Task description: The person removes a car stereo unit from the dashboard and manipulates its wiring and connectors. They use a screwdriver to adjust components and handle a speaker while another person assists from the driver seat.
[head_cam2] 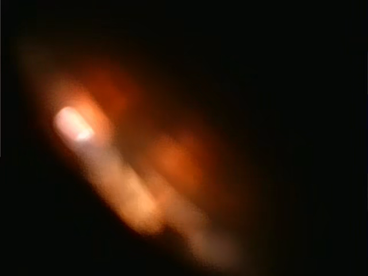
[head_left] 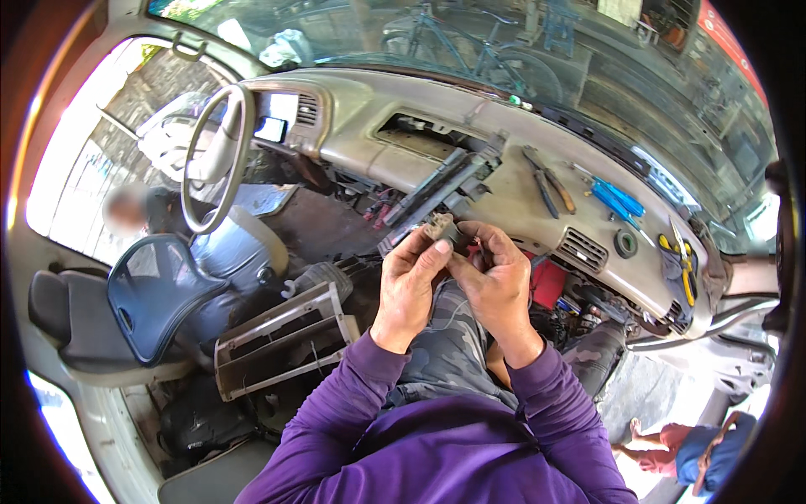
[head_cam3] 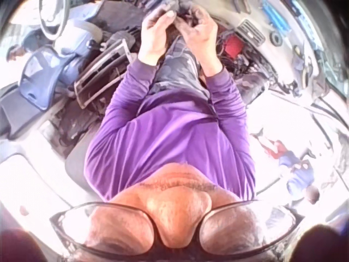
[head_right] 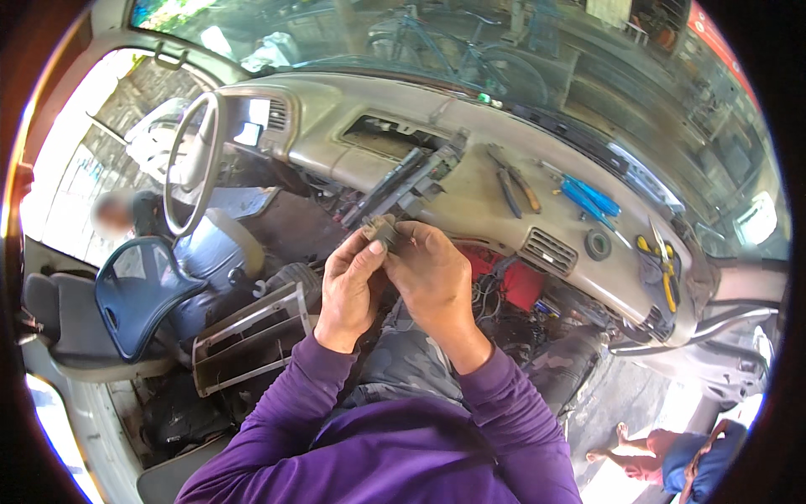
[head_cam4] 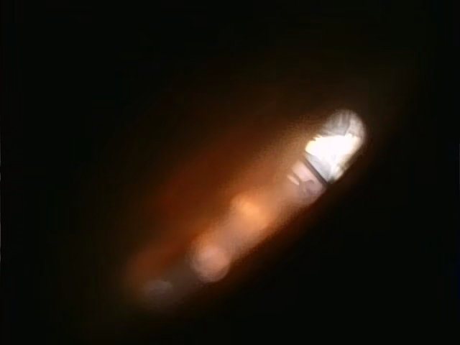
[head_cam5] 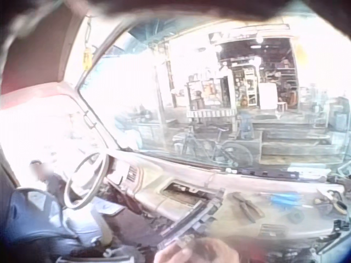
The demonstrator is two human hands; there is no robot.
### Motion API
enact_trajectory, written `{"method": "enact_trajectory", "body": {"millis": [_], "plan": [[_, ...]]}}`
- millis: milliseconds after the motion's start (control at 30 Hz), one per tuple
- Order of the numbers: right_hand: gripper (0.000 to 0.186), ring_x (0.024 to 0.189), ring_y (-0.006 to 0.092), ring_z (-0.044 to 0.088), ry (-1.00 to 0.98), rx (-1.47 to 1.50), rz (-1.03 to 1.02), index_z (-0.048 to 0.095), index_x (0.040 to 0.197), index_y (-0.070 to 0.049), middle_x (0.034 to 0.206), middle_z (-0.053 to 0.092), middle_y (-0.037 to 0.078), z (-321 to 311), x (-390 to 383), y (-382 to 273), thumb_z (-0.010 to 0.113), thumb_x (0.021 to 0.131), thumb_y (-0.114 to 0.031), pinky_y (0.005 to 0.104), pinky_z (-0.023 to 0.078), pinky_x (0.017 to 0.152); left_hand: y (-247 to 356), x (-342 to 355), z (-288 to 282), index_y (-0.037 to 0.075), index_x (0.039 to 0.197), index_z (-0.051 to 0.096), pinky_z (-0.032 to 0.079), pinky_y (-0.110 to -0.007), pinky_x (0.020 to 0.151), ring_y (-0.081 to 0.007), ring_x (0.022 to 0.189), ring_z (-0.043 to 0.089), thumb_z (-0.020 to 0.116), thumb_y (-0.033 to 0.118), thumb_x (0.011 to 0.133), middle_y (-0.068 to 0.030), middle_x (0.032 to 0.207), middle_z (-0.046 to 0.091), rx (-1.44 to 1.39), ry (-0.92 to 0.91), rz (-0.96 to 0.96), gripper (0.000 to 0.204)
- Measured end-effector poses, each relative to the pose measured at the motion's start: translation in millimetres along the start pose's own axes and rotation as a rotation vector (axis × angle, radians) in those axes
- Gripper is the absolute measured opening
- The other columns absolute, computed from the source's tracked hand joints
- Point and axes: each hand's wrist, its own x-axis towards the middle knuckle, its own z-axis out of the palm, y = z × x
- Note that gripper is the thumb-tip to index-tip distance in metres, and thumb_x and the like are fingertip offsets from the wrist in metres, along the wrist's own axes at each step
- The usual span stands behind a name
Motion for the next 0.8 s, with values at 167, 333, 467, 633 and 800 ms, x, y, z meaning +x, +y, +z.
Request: {"method": "enact_trajectory", "body": {"millis": [167,333,467,633,800], "plan": [[0.05,0.087,0.0098,0.063,-0.121,0.108,0.144,0.057,0.14,0.003,0.1,0.068,0.004,-12.9,-18.3,15.3,0.074,0.093,-0.004,0.0259,0.051,0.078,38.2,7.4,-36.8,0.0,0.124,0.068,0.058,-0.032,0.075,-0.0177,0.085,0.072,0.078,0.014,0.098,-0.0094,0.106,0.076,0.248,0.238,0.208,0.031],[0.04,0.091,0.0128,0.066,-0.281,0.163,0.424,0.065,0.129,0.005,0.099,0.069,0.007,-31.1,-66.8,100.0,0.075,0.092,-0.005,0.0281,0.054,0.082,87.1,-2.5,-70.9,-0.003,0.109,0.065,0.053,-0.027,0.064,-0.0114,0.07,0.065,0.087,0.008,0.089,-0.0055,0.089,0.071,0.442,0.512,0.331,0.032],[0.041,0.095,0.0155,0.068,-0.495,0.033,0.509,0.064,0.128,0.007,0.106,0.072,0.011,-50.9,-114.5,138.1,0.077,0.091,-0.007,0.03,0.055,0.083,103.9,-15.9,-91.5,0.003,0.105,0.066,0.05,-0.026,0.061,-0.011,0.067,0.063,0.088,0.011,0.087,-0.0034,0.085,0.07,0.582,0.63,0.407,0.03],[0.039,0.085,0.0141,0.07,-0.662,-0.069,0.566,0.064,0.127,0.009,0.094,0.074,0.009,-66.6,-146.9,155.0,0.076,0.093,-0.006,0.0283,0.055,0.079,118.5,-30.9,-117.0,-0.003,0.104,0.064,0.051,-0.024,0.061,-0.0088,0.067,0.062,0.086,-0.002,0.087,-0.0073,0.087,0.072,0.678,0.724,0.586,0.028],[0.033,0.078,0.0119,0.068,-0.615,-0.008,0.553,0.065,0.124,0.008,0.087,0.073,0.007,-72.9,-136.2,164.9,0.073,0.094,-0.005,0.0284,0.054,0.073,128.8,-43.0,-117.5,-0.005,0.108,0.067,0.052,-0.024,0.069,-0.0088,0.075,0.065,0.084,-0.003,0.088,-0.0065,0.091,0.074,0.692,0.783,0.656,0.027]]}}
